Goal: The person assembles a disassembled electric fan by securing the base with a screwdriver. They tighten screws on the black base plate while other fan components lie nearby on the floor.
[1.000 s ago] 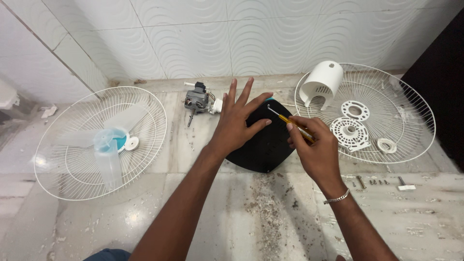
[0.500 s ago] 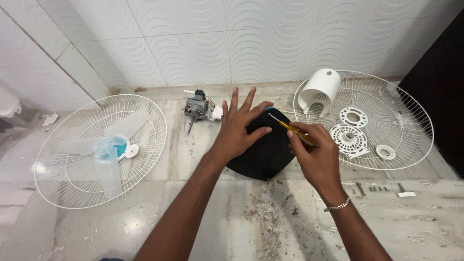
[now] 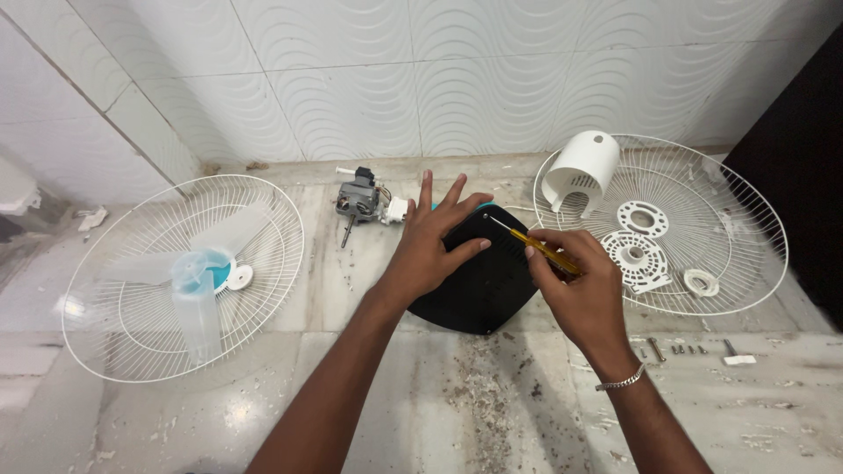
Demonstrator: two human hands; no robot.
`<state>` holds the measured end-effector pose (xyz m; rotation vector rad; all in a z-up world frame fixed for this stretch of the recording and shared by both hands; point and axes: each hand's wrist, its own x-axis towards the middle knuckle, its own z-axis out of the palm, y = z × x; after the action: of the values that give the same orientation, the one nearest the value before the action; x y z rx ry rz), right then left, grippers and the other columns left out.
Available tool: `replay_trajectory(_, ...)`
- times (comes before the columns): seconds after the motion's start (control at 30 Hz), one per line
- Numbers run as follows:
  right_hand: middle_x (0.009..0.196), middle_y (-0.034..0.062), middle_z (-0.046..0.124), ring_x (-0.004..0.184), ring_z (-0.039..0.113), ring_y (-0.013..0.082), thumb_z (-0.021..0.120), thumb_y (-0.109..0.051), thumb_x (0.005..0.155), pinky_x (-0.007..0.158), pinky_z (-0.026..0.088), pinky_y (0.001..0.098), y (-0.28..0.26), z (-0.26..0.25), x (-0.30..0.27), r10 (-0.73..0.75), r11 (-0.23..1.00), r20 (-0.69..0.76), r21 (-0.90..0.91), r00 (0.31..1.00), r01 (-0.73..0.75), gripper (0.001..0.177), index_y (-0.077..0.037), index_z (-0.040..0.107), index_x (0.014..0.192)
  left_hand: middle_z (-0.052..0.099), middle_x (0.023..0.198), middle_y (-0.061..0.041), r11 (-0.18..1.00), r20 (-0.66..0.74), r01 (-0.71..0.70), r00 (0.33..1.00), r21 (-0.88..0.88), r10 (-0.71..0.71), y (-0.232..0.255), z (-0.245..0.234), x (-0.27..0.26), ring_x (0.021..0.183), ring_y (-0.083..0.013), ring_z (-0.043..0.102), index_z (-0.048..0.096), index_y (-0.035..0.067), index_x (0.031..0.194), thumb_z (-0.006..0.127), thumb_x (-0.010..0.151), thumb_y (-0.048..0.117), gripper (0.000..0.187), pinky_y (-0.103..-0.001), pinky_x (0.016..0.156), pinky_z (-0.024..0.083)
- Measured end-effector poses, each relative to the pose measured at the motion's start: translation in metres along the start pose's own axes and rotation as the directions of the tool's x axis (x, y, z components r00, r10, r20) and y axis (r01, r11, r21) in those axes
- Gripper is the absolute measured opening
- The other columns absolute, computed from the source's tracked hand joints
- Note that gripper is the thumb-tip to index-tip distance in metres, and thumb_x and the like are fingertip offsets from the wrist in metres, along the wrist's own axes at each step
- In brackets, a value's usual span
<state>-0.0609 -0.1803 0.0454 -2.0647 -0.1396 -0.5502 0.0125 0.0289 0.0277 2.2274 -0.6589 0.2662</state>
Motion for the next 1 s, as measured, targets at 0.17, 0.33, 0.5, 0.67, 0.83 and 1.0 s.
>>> replay_trajectory(0.17, 0.098, 0.0051, 0.069, 0.081, 0.074, 0.0139, 0.073, -0.012, 0.092, 0.071, 0.062, 0.0265, -0.0018, 0.0020, -0.0015, 0.042, 0.997, 0.032, 0.061, 0.999, -0.044, 0.025, -0.008, 0.075, 0.116, 0.033, 0.169, -0.008, 1.000, 0.021, 0.014, 1.000, -0.023, -0.014, 0.0001, 0.0001, 0.0007, 0.159, -0.0444, 0.000, 0.054, 0.032, 0.147, 0.078, 0.088, 0.038, 0.064, -0.072, 0.119, 0.005)
replay_trajectory(0.33, 0.103, 0.0051, 0.069, 0.091, 0.074, 0.0146, 0.073, -0.012, 0.091, 0.075, 0.063, 0.0269, -0.0012, -0.0008, -0.0004, -0.013, 1.000, 0.028, 0.025, 1.000, 0.012, 0.024, -0.008, 0.076, 0.115, 0.033, 0.168, -0.007, 0.999, 0.034, 0.016, 0.999, -0.030, -0.015, 0.0021, 0.0007, 0.0006, 0.159, -0.0430, -0.001, 0.054, 0.031, 0.147, 0.078, 0.087, 0.037, 0.065, -0.073, 0.118, 0.007)
replay_trajectory(0.5, 0.102, 0.0057, 0.070, 0.091, 0.074, 0.0162, 0.074, -0.013, 0.091, 0.075, 0.062, 0.0290, -0.0013, -0.0045, 0.0006, -0.004, 1.000, 0.036, 0.002, 0.999, 0.004, 0.023, -0.008, 0.077, 0.114, 0.035, 0.167, -0.007, 0.997, 0.049, 0.041, 0.998, -0.060, -0.038, 0.0035, -0.0006, -0.0023, 0.159, -0.0414, -0.004, 0.054, 0.028, 0.147, 0.079, 0.087, 0.032, 0.065, -0.070, 0.119, 0.009)
replay_trajectory(0.67, 0.102, 0.0057, 0.070, 0.093, 0.075, 0.0170, 0.074, -0.013, 0.091, 0.079, 0.063, 0.0288, -0.0008, -0.0067, 0.0015, -0.028, 0.999, 0.034, -0.016, 0.999, 0.028, 0.022, -0.008, 0.077, 0.112, 0.040, 0.166, -0.008, 0.986, 0.039, -0.016, 0.999, -0.166, 0.023, 0.0038, -0.0030, -0.0049, 0.161, -0.0412, -0.005, 0.054, 0.025, 0.148, 0.080, 0.088, 0.026, 0.065, -0.062, 0.125, 0.013)
replay_trajectory(0.83, 0.103, 0.0066, 0.070, 0.095, 0.075, 0.0182, 0.076, -0.013, 0.089, 0.083, 0.064, 0.0302, -0.0003, -0.0067, 0.0020, -0.052, 0.997, 0.047, -0.049, 0.998, 0.054, 0.023, -0.008, 0.077, 0.112, 0.038, 0.166, -0.008, 0.988, 0.056, 0.039, 0.998, -0.148, -0.031, 0.0062, -0.0039, -0.0035, 0.160, -0.0415, -0.004, 0.054, 0.027, 0.147, 0.080, 0.087, 0.029, 0.065, -0.063, 0.122, 0.014)
replay_trajectory(1.0, 0.104, 0.0065, 0.070, 0.096, 0.074, 0.0184, 0.076, -0.012, 0.089, 0.084, 0.063, 0.0311, -0.0012, -0.0070, 0.0017, -0.046, 0.996, 0.046, -0.071, 0.998, 0.049, 0.023, -0.008, 0.077, 0.111, 0.039, 0.166, -0.007, 0.993, 0.037, 0.036, 0.999, -0.115, -0.032, 0.0074, -0.0032, -0.0041, 0.159, -0.0431, 0.000, 0.055, 0.029, 0.146, 0.081, 0.087, 0.031, 0.065, -0.063, 0.122, 0.016)
